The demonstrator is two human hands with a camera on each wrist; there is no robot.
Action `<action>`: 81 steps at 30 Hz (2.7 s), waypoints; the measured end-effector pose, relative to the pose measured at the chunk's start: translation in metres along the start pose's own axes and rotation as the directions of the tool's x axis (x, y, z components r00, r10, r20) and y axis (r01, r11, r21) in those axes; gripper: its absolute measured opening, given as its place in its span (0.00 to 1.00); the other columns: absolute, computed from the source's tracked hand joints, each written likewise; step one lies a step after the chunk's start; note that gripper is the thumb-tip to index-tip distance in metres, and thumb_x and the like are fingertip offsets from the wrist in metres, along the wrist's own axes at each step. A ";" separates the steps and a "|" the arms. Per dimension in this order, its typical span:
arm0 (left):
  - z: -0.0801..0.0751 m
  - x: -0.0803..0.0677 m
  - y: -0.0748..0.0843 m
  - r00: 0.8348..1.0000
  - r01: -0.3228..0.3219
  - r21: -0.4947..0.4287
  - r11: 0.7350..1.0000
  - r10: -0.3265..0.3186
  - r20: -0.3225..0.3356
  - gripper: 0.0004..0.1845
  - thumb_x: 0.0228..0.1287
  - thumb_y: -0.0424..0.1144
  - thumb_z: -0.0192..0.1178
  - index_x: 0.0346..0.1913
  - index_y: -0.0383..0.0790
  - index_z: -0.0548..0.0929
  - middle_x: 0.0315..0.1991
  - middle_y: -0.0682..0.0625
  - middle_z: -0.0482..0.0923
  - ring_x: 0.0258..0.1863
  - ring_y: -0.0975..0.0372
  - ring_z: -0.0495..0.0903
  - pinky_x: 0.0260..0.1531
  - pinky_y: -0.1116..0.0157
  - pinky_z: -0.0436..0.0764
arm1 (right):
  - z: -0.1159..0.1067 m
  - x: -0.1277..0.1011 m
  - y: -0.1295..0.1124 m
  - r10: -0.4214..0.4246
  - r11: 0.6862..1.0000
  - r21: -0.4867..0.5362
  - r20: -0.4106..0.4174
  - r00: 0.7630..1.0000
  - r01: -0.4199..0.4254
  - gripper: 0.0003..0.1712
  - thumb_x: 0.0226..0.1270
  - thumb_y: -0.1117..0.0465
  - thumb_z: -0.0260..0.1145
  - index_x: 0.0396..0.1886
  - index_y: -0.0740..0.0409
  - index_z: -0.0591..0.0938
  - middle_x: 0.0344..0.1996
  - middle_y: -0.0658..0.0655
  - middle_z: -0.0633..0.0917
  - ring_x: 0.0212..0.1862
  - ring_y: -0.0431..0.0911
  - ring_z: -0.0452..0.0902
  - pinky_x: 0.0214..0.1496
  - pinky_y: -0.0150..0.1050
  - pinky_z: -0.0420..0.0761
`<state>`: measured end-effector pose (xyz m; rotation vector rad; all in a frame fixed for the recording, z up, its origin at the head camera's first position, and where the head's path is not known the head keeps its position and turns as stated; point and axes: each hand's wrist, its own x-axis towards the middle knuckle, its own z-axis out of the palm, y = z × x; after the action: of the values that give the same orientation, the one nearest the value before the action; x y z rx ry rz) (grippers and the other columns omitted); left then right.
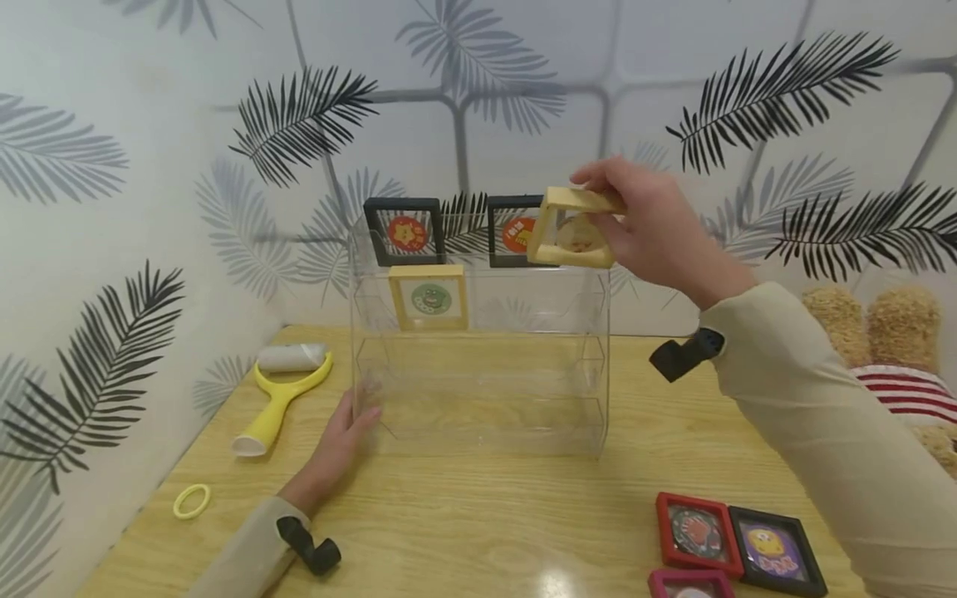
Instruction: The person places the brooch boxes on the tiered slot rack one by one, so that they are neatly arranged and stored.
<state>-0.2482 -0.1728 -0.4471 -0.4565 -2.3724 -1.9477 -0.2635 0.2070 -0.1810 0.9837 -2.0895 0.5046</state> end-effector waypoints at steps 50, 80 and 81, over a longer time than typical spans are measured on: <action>-0.002 -0.004 0.000 1.000 0.003 0.023 1.000 -0.003 -0.016 0.29 0.69 0.42 0.49 0.69 0.41 0.54 0.69 0.39 0.55 0.68 0.46 0.56 0.63 0.44 0.59 | 0.084 -0.036 -0.003 0.012 1.000 -0.007 0.188 0.982 -0.011 0.16 0.56 0.72 0.64 0.46 0.67 0.77 0.47 0.67 0.78 0.45 0.58 0.75 0.43 0.52 0.74; 0.003 0.003 0.001 1.000 0.007 0.026 1.000 -0.007 -0.001 0.29 0.71 0.40 0.47 0.70 0.41 0.51 0.71 0.40 0.52 0.70 0.47 0.51 0.65 0.44 0.54 | 0.017 -0.202 0.007 0.222 0.968 -0.147 0.115 0.968 -0.204 0.24 0.34 0.83 0.68 0.35 0.62 0.79 0.31 0.57 0.79 0.34 0.47 0.69 0.38 0.33 0.65; 0.003 0.003 0.001 1.000 0.013 0.021 1.000 -0.013 0.001 0.29 0.71 0.40 0.47 0.71 0.41 0.50 0.71 0.40 0.52 0.70 0.47 0.51 0.65 0.44 0.54 | 0.017 -0.209 0.008 0.227 0.966 -0.152 0.134 0.964 -0.207 0.24 0.33 0.83 0.69 0.35 0.61 0.79 0.30 0.56 0.79 0.34 0.45 0.69 0.37 0.31 0.65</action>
<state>-0.2502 -0.1692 -0.4457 -0.4426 -2.4005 -1.9260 -0.1910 0.3022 -0.3533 0.7364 -2.3501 0.3991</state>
